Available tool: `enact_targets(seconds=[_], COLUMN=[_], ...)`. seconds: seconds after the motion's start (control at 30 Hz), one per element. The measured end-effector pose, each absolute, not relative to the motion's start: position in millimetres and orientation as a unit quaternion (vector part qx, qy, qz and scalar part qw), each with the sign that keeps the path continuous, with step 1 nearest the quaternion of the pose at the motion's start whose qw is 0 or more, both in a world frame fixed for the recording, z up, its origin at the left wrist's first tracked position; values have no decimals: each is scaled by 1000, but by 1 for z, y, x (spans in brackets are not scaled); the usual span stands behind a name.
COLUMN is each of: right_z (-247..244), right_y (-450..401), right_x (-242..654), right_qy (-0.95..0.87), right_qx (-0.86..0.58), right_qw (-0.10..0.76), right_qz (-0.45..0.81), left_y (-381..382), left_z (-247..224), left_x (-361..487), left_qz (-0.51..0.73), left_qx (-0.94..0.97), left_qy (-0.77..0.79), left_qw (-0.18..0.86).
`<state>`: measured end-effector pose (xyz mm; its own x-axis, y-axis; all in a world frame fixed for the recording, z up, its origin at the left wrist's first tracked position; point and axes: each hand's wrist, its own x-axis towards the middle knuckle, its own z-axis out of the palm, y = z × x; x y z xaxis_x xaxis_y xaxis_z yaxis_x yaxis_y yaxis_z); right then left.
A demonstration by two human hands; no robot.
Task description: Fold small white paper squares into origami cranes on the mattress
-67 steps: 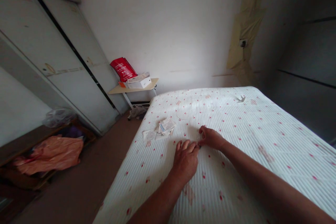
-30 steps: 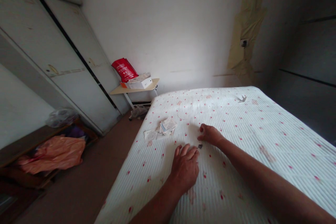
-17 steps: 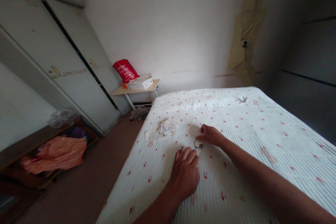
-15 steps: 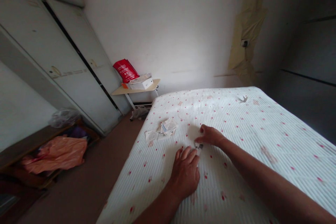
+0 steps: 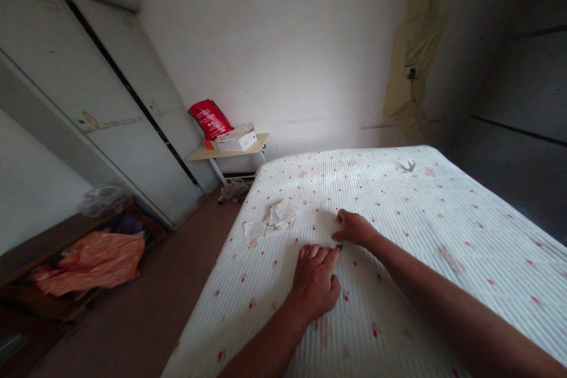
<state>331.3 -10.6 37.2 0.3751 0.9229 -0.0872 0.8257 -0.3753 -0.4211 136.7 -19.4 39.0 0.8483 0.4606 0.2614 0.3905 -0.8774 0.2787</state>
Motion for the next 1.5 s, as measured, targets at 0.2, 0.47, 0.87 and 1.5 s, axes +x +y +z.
enact_targets(seconds=[0.2,0.47,0.87,1.5], right_z=[35,33,36,37], right_y=[-15,-32,-28,-20], right_x=[339,337,345,329], right_qy=[-531,-583,-572,-531], right_qx=[-798,-743,-742,-816], right_qw=[197,227,235,166], right_qz=[205,238,259,157], left_y=[-19,-19,-20,-27], left_z=[37,35,36,36], left_x=[137,138,137,135], left_qz=[155,159,158,160], left_qx=[957,957,958,956], left_qy=[220,217,217,226], left_qw=[105,106,98,100])
